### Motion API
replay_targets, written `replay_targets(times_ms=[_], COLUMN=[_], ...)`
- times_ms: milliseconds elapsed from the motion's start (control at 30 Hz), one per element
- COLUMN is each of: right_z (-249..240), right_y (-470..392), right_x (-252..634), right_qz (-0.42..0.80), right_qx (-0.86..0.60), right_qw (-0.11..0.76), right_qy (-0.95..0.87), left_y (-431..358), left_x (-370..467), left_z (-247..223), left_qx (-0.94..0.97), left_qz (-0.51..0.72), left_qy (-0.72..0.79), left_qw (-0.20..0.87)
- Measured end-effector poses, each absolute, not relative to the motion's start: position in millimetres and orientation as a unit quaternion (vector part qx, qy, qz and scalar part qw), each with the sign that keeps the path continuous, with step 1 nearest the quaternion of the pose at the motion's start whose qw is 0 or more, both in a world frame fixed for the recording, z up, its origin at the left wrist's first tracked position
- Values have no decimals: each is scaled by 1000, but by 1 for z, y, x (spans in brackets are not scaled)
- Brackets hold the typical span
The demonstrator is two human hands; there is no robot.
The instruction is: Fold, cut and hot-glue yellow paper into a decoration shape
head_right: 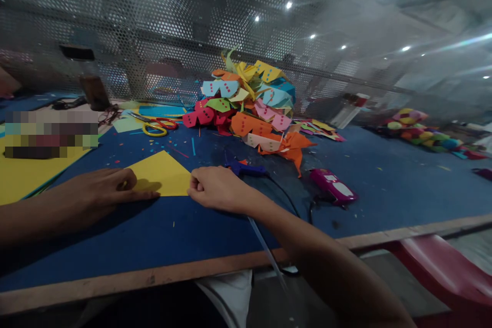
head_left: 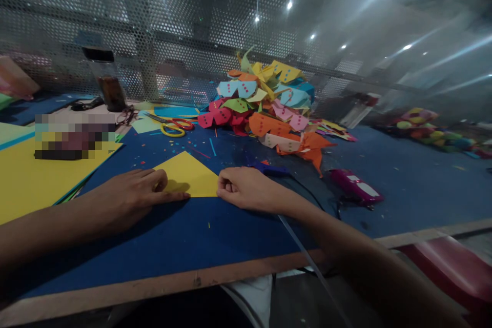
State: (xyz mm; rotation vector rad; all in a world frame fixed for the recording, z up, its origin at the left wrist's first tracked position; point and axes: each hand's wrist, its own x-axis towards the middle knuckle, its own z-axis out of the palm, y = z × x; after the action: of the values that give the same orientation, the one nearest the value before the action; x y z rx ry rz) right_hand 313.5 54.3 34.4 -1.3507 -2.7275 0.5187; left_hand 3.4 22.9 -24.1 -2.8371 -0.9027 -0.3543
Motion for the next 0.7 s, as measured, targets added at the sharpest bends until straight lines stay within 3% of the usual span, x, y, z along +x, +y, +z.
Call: replay_targets(times_ms=[700], right_z=[32], right_y=[59], right_x=[314], right_qz=[148], right_qx=[-442], right_qw=[14], right_qy=[-885], left_y=[23], left_x=[4], left_z=[-24], left_qx=[-942], left_qz=[-123], left_qy=[-303], left_qw=[69])
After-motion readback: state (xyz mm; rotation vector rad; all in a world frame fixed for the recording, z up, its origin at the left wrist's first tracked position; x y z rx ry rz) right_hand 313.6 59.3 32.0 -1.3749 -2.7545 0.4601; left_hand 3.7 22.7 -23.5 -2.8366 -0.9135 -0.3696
